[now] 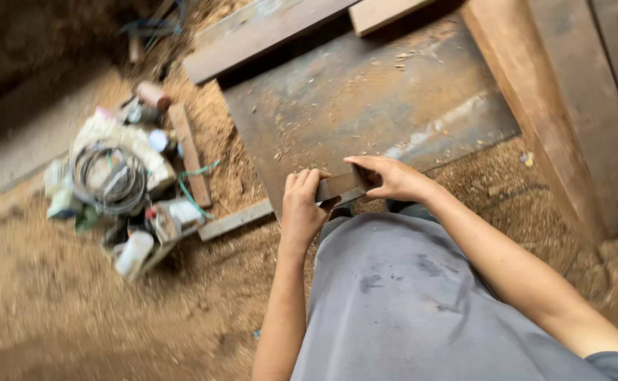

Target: The person sands a small rectangular wooden block using a piece of sandpaper. They hold the block in one hand and rub the sandpaper against its surfaces, rotating the block to work on different sides and edges. The person repeatedly folds the sandpaper to expose fresh abrasive surfaces during the process.

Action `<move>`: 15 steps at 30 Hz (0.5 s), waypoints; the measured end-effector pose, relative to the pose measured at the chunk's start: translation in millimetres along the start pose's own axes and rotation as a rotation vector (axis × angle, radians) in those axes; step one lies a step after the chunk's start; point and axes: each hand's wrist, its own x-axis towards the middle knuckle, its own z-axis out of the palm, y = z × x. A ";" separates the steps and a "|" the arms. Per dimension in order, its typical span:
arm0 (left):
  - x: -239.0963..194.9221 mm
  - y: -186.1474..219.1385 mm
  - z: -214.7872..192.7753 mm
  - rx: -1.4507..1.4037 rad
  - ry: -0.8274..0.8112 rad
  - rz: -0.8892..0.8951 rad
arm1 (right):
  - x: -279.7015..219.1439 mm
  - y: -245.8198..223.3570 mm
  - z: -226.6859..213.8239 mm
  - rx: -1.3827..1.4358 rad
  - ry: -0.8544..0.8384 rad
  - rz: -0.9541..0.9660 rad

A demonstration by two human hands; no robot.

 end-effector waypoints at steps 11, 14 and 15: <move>-26.3 43.9 33.3 0.042 0.191 -0.229 | 11.9 -7.9 -33.8 0.159 -0.257 -0.217; -25.1 46.7 33.6 0.023 0.175 -0.272 | 13.2 1.3 -40.7 0.124 -0.254 -0.079; -23.4 46.8 34.7 0.028 0.186 -0.259 | 11.0 1.0 -40.0 0.074 -0.226 -0.133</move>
